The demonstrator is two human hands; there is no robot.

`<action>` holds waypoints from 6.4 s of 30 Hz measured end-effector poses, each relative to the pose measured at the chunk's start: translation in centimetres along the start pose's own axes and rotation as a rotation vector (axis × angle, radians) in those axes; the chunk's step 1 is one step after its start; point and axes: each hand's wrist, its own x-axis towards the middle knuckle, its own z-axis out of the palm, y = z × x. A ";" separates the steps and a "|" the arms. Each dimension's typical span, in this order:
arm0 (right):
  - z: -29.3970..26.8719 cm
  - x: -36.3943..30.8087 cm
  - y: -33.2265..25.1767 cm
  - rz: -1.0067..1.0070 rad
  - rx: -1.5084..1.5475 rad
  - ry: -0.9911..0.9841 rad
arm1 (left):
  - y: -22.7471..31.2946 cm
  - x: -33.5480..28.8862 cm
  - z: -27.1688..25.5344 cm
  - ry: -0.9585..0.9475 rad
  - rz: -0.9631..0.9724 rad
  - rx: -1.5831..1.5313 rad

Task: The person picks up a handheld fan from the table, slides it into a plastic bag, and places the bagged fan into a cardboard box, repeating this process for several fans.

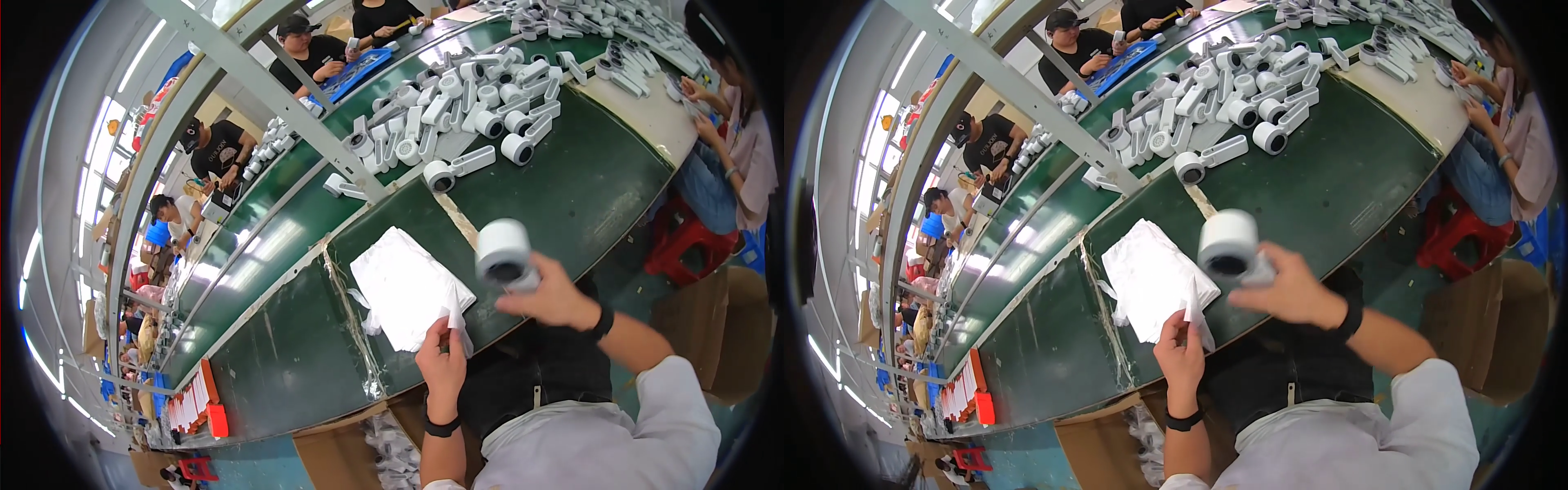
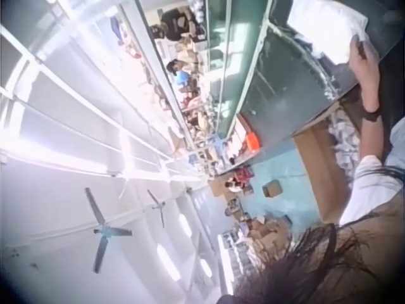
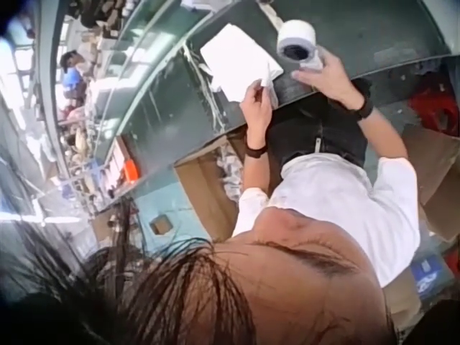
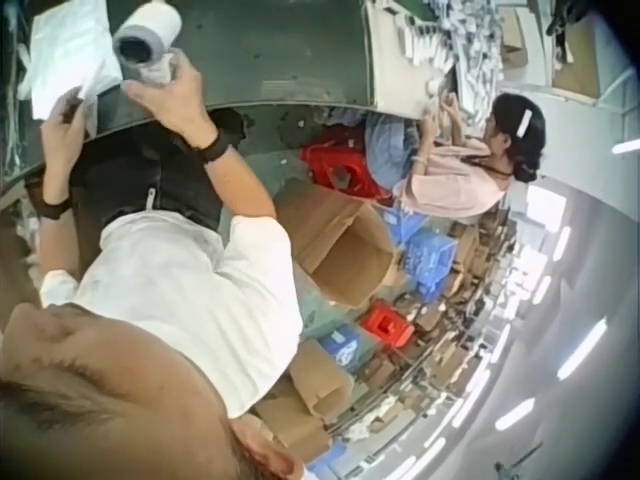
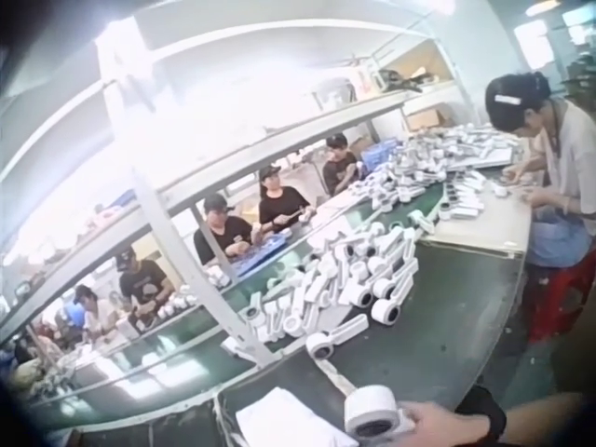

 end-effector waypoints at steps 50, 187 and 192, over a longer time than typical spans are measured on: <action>3.8 2.5 0.8 0.275 0.415 0.090 | 2.1 3.0 -1.8 0.331 -0.383 -1.036; 11.8 4.3 2.2 -0.108 0.010 0.162 | -5.0 0.8 0.9 0.288 0.201 -0.288; 11.0 3.9 1.5 -0.235 -0.243 0.281 | -6.6 1.1 0.6 0.349 0.163 -0.394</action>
